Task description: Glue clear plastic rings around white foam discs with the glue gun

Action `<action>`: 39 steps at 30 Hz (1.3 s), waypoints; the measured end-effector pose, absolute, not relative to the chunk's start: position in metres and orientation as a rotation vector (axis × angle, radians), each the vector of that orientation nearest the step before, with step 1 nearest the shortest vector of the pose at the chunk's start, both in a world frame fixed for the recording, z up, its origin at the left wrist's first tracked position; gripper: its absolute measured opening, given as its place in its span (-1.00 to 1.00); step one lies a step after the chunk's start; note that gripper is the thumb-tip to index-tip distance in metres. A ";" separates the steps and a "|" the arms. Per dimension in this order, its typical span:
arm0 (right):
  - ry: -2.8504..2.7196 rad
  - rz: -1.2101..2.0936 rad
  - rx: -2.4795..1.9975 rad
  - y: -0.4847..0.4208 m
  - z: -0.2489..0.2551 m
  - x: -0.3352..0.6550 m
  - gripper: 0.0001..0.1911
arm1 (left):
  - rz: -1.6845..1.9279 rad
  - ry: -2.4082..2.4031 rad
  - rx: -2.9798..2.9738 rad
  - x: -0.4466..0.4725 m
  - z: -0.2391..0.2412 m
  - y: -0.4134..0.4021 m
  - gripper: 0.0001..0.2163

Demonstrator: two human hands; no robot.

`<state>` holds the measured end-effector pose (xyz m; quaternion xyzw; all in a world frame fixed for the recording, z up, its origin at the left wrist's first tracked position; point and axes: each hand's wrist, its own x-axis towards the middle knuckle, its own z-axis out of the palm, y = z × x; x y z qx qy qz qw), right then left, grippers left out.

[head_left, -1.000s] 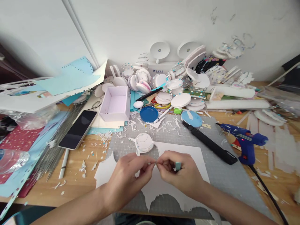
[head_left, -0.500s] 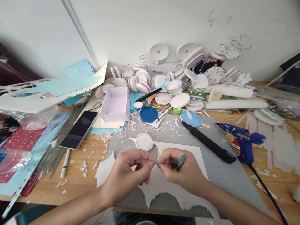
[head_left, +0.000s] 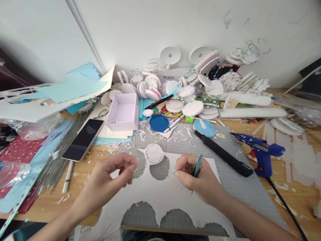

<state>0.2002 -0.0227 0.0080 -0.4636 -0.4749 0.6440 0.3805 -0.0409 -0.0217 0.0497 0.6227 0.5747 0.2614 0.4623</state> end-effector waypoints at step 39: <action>-1.173 1.603 -1.268 -0.018 0.003 0.193 -0.67 | 0.774 1.152 1.646 0.008 0.015 -0.015 -0.81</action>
